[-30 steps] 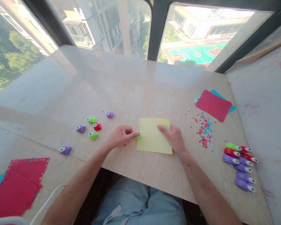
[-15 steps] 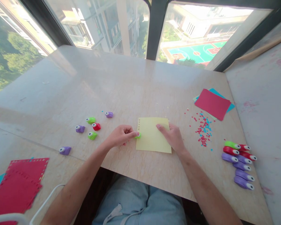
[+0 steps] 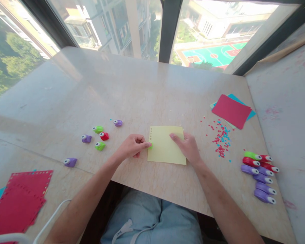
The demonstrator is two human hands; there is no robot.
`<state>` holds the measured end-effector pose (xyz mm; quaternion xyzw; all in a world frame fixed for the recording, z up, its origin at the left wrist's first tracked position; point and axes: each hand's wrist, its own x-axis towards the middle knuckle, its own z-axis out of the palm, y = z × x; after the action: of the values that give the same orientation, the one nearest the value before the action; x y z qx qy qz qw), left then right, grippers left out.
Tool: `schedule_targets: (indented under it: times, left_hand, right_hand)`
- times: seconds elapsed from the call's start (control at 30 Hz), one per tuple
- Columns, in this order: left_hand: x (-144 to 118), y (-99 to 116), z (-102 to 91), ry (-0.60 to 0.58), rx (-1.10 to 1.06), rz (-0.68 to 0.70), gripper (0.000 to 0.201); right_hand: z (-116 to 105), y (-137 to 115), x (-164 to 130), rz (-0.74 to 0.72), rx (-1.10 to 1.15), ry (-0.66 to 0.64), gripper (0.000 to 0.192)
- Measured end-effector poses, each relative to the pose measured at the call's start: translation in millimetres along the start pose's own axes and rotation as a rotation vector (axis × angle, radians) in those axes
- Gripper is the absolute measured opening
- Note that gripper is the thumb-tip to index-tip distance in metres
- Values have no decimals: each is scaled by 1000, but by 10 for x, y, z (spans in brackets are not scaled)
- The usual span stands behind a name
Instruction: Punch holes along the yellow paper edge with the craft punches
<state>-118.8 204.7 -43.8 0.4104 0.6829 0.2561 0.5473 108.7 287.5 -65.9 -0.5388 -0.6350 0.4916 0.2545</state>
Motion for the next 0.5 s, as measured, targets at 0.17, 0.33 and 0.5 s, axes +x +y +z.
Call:
schedule_targets:
  times: [0.17, 0.33, 0.5]
  left_hand:
    - [8, 12, 10, 13, -18, -11, 38]
    - [-9, 18, 12, 18, -13, -2, 38]
    - [-12, 9, 20, 14, 0, 2, 37]
  right_hand:
    - [7, -9, -1, 0, -15, 15, 46]
    - [9, -12, -1, -12, 1, 18, 45]
    - [11, 4, 2, -13, 8, 17, 45]
